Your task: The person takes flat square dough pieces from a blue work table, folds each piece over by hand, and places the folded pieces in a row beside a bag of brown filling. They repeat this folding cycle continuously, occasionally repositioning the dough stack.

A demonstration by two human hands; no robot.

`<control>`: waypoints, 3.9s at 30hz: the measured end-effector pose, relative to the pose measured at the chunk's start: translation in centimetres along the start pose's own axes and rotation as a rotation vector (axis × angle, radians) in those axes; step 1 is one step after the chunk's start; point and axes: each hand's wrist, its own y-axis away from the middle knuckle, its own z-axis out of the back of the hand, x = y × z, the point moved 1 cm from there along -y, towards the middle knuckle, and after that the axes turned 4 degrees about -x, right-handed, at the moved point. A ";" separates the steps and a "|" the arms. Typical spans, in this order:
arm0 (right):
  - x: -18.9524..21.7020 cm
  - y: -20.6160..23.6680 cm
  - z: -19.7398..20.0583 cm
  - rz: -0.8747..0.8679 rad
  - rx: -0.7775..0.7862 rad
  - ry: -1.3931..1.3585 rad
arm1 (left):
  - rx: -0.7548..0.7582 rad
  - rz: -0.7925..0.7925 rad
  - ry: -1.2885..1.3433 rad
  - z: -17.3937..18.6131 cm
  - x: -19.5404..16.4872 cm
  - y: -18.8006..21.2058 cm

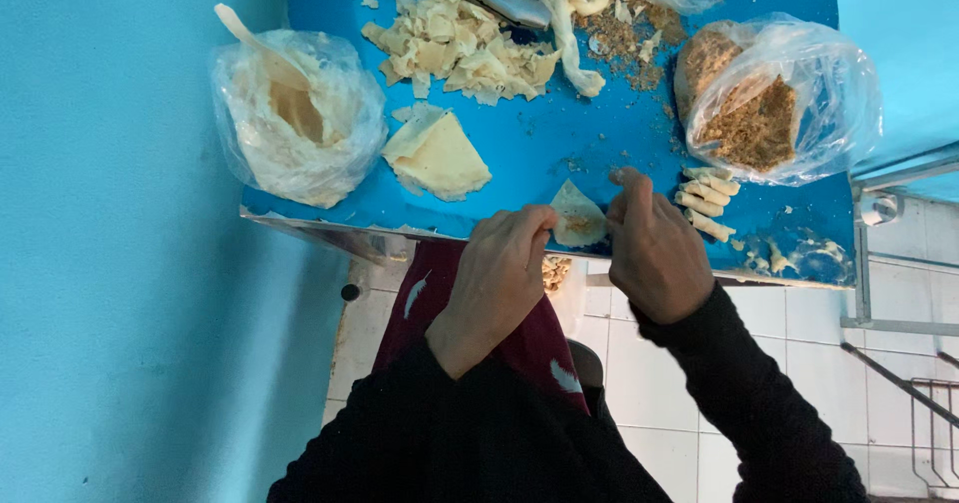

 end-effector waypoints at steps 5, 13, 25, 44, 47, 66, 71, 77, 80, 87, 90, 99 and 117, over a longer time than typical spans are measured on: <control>-0.3 0.0 0.8 -0.079 0.082 -0.245 | -0.002 -0.048 -0.002 0.1 0.1 0.5; 0.2 -0.1 -0.4 -0.009 -0.016 -0.336 | 0.070 -0.142 -0.057 -0.7 1.6 0.1; -1.6 1.2 -0.9 0.110 0.075 -0.280 | 0.029 -0.481 -0.324 -2.5 4.2 -0.2; -3.2 -3.7 -0.3 0.070 0.302 -0.420 | 0.048 -0.357 -0.404 -3.8 1.8 -0.6; -3.1 -2.2 -0.8 0.164 0.219 -0.399 | 0.036 -0.426 -0.441 -3.6 1.7 0.2; -3.8 -3.3 -1.9 -0.065 0.305 -0.541 | 0.262 -0.001 -0.196 -4.4 5.0 -4.7; -2.8 0.1 -2.5 0.136 0.052 -0.287 | 0.148 -0.281 -0.378 -4.5 3.3 -1.2; -2.8 0.6 -3.4 0.313 -0.084 -0.128 | 0.126 -0.393 -0.554 -4.8 3.6 -0.5; -3.2 -0.1 -3.0 0.217 0.102 -0.327 | 0.173 -0.267 -0.452 -4.8 3.3 -0.9; -3.1 0.3 -1.8 0.105 0.150 -0.395 | 0.165 -0.286 -0.446 -3.8 2.2 -0.9; -2.5 1.6 -2.2 0.189 0.054 -0.185 | 0.112 -0.382 -0.565 -3.5 1.0 0.0; -0.2 5.2 -3.5 0.255 -0.003 0.387 | 0.212 -0.400 -1.008 -2.9 -0.9 1.6; -2.8 1.8 -3.3 0.052 -0.294 0.002 | -0.086 -0.172 -0.867 5.7 5.9 -3.5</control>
